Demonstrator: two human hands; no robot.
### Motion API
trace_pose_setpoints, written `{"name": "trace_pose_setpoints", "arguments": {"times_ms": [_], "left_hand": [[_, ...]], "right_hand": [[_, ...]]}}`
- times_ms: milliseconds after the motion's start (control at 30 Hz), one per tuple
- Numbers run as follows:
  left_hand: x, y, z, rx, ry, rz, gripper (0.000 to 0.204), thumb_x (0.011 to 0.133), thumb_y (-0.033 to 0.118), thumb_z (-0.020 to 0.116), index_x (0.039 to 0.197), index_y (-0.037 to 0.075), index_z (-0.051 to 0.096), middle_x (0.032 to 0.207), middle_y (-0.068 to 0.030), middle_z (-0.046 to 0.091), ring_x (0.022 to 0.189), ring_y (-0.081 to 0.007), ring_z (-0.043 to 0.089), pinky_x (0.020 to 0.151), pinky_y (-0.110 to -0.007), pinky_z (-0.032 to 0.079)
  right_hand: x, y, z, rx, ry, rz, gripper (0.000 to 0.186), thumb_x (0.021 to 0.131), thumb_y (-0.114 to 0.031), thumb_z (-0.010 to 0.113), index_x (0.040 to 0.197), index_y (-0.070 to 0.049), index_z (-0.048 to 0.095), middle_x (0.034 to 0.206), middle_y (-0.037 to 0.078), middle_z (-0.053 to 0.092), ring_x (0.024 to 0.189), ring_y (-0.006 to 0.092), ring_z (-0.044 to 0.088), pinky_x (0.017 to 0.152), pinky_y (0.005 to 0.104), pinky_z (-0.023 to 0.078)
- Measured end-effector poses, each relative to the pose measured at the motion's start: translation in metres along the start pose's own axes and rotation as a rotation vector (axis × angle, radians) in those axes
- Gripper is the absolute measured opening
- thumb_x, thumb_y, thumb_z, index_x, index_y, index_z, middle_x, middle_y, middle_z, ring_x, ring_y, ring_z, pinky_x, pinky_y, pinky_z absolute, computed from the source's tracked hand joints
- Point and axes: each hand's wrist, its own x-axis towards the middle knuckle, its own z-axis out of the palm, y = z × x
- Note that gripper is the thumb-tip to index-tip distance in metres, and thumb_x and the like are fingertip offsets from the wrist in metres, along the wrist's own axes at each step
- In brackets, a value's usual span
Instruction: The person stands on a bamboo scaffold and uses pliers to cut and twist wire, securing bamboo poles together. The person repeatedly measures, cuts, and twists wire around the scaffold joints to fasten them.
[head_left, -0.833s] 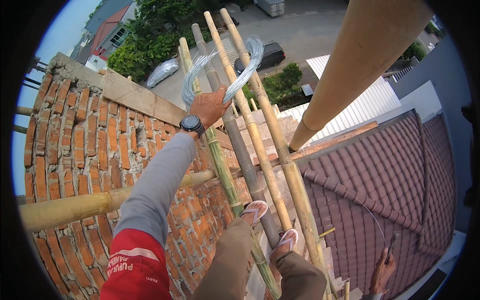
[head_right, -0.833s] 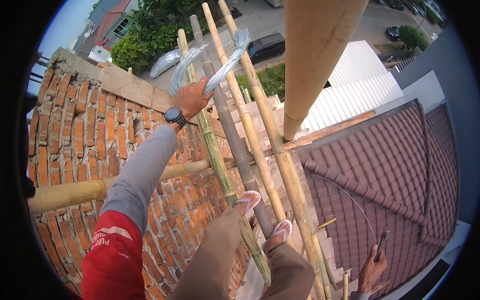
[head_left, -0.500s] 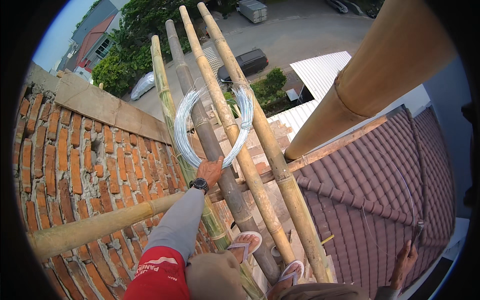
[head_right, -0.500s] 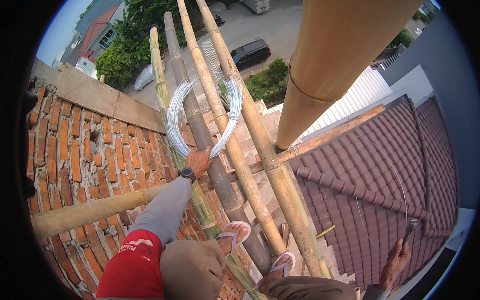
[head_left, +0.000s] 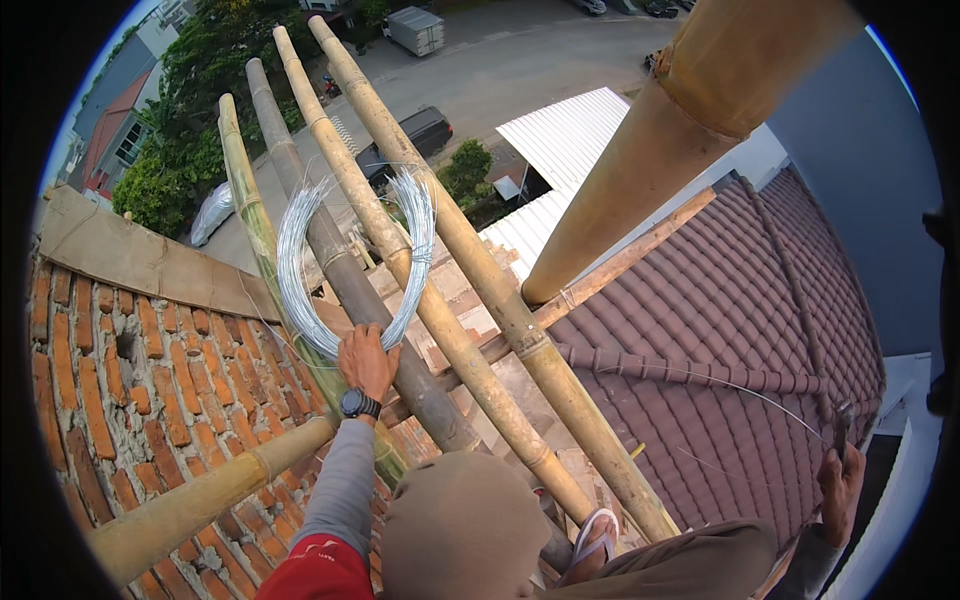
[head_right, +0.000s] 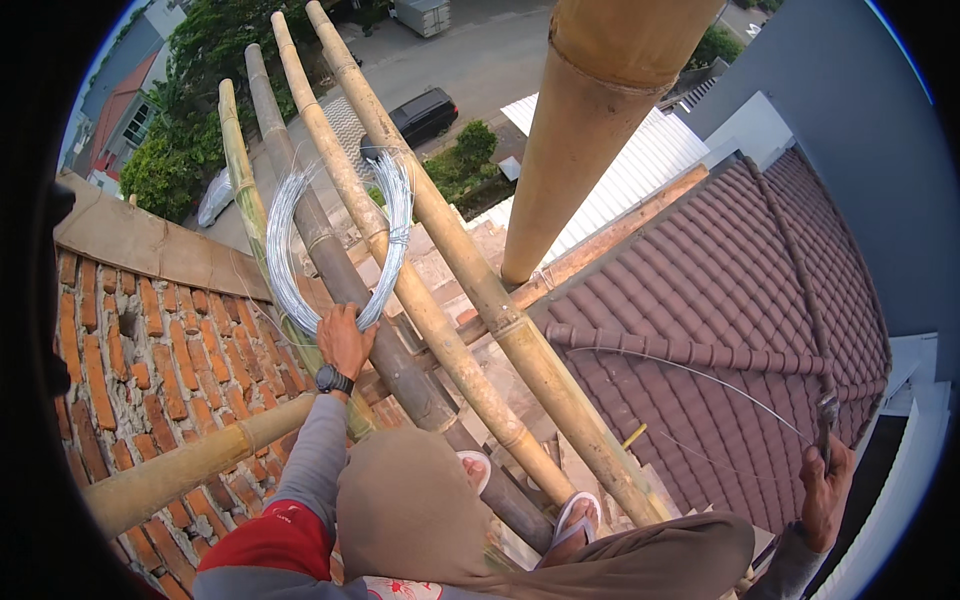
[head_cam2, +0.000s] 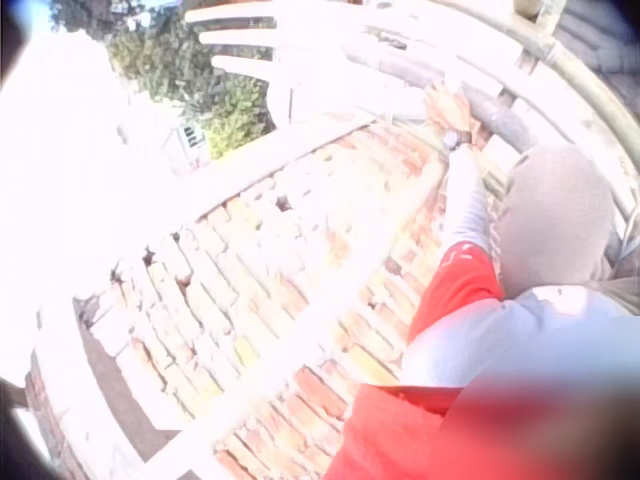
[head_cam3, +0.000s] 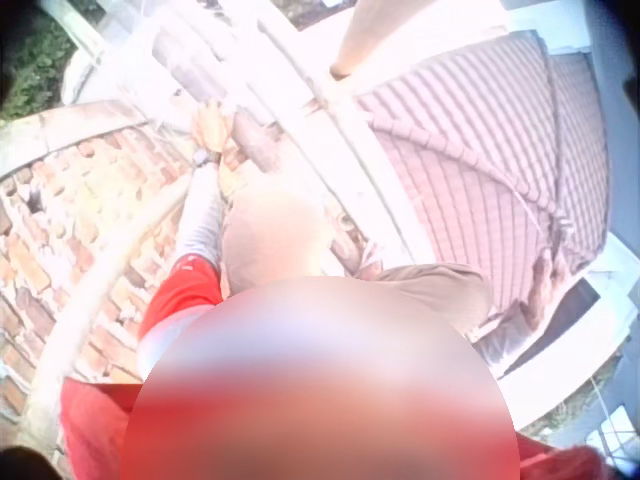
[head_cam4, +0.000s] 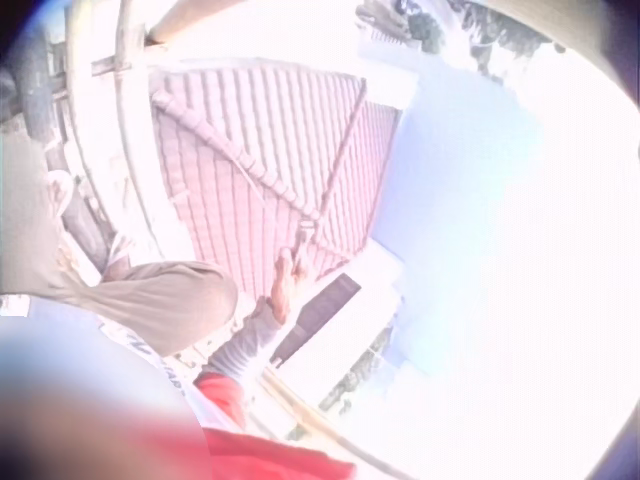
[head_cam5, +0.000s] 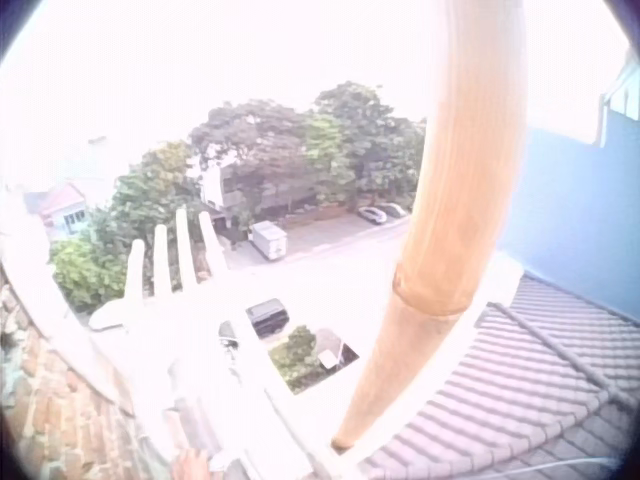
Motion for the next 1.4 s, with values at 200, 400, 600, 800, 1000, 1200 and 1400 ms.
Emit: {"name": "trace_pose_setpoints", "arguments": {"times_ms": [200, 400, 600, 800, 1000, 1200, 1400], "left_hand": [[0.010, 0.073, -0.078, -0.750, -0.097, 0.306, 0.050, 0.086, 0.036, 0.079, 0.123, 0.005, 0.067, 0.114, -0.0129, 0.069, 0.110, -0.0269, 0.064, 0.097, -0.041, 0.049], [0.032, 0.150, -0.145, -1.328, -0.295, 0.648, 0.056, 0.100, 0.053, 0.061, 0.124, 0.003, 0.068, 0.109, -0.0104, 0.072, 0.101, -0.0219, 0.066, 0.095, -0.037, 0.049], [0.039, 0.094, -0.167, -1.683, -0.865, 0.801, 0.066, 0.106, 0.052, 0.043, 0.080, -0.003, 0.069, 0.075, -0.0148, 0.066, 0.071, -0.0212, 0.061, 0.066, -0.031, 0.047], [-0.025, 0.119, -0.083, -0.990, -1.659, 0.468, 0.067, 0.104, 0.060, 0.047, 0.103, -0.003, 0.072, 0.096, -0.0126, 0.074, 0.090, -0.0241, 0.068, 0.085, -0.035, 0.052], [-0.097, 0.145, -0.027, -1.503, -1.773, 0.145, 0.067, 0.107, 0.059, 0.039, 0.147, 0.007, 0.049, 0.148, -0.0125, 0.057, 0.127, -0.0216, 0.057, 0.104, -0.038, 0.047], [-0.085, 0.094, -0.022, -2.095, -0.639, -0.489, 0.032, 0.111, 0.044, 0.043, 0.112, 0.015, 0.058, 0.089, 0.0007, 0.061, 0.085, -0.0151, 0.059, 0.088, -0.035, 0.049], [-0.098, 0.045, -0.038, -2.129, -0.356, -0.451, 0.032, 0.111, 0.046, 0.042, 0.109, 0.017, 0.055, 0.063, 0.0063, 0.019, 0.054, -0.0080, 0.025, 0.059, -0.028, 0.037]], "right_hand": [[0.018, -0.094, 0.037, -0.136, -0.059, -0.221, 0.064, 0.089, -0.061, 0.072, 0.082, 0.000, 0.055, 0.067, -0.001, 0.039, 0.062, 0.0098, 0.036, 0.056, 0.0306, 0.029], [0.055, -0.161, 0.062, -0.093, -0.429, -0.162, 0.065, 0.091, -0.059, 0.072, 0.067, -0.003, 0.048, 0.057, -0.003, 0.035, 0.056, 0.0092, 0.030, 0.050, 0.0323, 0.024], [0.065, -0.121, 0.100, 0.324, -0.484, -0.149, 0.054, 0.096, -0.047, 0.071, 0.069, -0.003, 0.055, 0.058, -0.003, 0.039, 0.058, 0.0067, 0.034, 0.050, 0.0302, 0.028], [0.071, -0.102, 0.134, 0.571, -0.581, -0.212, 0.047, 0.099, -0.047, 0.067, 0.086, -0.002, 0.067, 0.060, -0.003, 0.049, 0.058, 0.0057, 0.042, 0.051, 0.0280, 0.034], [0.060, -0.082, 0.182, 0.828, -0.688, -0.144, 0.050, 0.102, -0.048, 0.064, 0.091, 0.000, 0.074, 0.064, -0.004, 0.052, 0.058, 0.0056, 0.044, 0.050, 0.0276, 0.034], [0.040, -0.051, 0.254, 1.094, -0.726, -0.097, 0.047, 0.104, -0.045, 0.061, 0.078, -0.007, 0.061, 0.063, -0.004, 0.046, 0.056, 0.0045, 0.041, 0.050, 0.0253, 0.031], [0.027, -0.024, 0.270, 1.333, -0.740, 0.034, 0.051, 0.108, -0.048, 0.051, 0.084, -0.005, 0.063, 0.067, 0.008, 0.062, 0.044, 0.0077, 0.040, 0.042, 0.0248, 0.031]]}}
